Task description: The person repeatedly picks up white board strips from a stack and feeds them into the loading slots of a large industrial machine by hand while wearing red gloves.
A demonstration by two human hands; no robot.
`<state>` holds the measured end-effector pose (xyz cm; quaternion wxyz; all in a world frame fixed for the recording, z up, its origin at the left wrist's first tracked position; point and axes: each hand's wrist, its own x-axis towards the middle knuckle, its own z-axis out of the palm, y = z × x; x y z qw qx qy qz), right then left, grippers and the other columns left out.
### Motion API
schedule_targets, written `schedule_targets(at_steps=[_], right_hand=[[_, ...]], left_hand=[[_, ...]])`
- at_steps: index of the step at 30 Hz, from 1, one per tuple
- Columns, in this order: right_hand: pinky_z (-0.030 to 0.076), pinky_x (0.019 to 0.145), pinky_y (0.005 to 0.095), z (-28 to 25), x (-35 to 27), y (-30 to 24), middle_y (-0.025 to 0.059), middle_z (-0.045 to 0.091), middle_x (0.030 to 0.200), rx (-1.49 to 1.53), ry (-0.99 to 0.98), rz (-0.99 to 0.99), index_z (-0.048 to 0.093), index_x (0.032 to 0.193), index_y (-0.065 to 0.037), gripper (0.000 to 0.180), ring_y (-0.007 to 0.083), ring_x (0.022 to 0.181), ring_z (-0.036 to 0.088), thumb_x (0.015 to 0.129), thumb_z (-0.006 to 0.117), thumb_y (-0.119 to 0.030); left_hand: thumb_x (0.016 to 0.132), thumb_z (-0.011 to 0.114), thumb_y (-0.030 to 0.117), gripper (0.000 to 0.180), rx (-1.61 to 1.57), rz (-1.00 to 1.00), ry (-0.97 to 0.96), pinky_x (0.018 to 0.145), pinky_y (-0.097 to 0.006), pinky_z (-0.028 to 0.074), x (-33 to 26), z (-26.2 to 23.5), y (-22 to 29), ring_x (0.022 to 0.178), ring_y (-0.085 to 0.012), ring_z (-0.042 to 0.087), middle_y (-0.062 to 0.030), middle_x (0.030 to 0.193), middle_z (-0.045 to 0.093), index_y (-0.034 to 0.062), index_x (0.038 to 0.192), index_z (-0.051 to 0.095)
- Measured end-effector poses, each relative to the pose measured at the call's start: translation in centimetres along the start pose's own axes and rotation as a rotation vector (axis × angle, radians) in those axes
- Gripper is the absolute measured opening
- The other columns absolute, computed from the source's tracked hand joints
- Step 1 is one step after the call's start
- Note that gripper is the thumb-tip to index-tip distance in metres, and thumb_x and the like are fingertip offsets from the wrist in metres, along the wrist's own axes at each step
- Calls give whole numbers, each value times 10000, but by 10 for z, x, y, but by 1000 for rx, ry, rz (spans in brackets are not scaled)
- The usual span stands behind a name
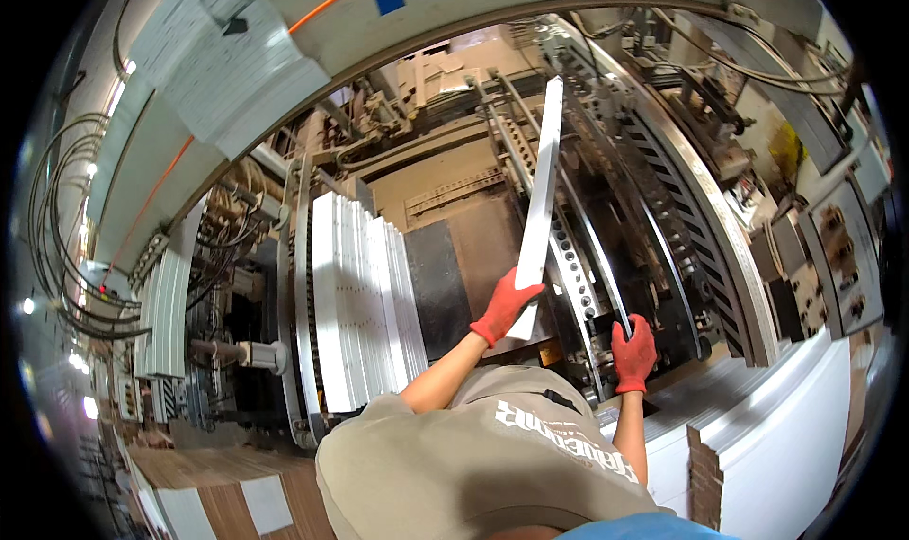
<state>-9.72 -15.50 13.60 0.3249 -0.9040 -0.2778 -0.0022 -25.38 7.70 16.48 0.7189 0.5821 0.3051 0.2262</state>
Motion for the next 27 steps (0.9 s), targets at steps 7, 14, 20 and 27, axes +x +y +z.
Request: schedule_targets(at_steps=[7,14,20,27], right_hand=[[497,790,459,10,1,-12,121,637,1023,-214,-111,-28,579,1105,-90,395,335,972,604,837,649,-372],[497,815,462,24,-2,-15,161,646,1099,-387,-124,-94,568,1191,-47,504,359,987,614,858,616,-422],[487,797,477,25,-2,-24,173,644,1088,-439,-137,-78,562,1172,-41,472,368,967,616,863,599,-396],[484,865,458,32,-2,-16,202,628,1172,-452,-163,-59,554,1223,-33,514,365,1041,609,861,605,-395]], left_hand=[[776,710,138,523,303,95,314,897,-321,462,-78,-90,-12,998,-185,591,-108,1084,647,-3,1246,530],[711,728,310,705,711,-98,766,852,-452,515,-120,-168,-48,1004,-396,628,-244,1089,647,-1,1292,478],[716,732,392,813,683,-443,815,1001,-421,439,-136,-234,-103,1195,-370,535,-249,1273,563,-31,1346,441],[714,740,387,761,611,-603,828,998,-411,445,-156,-282,-157,1188,-357,546,-221,1252,588,25,1332,483]])
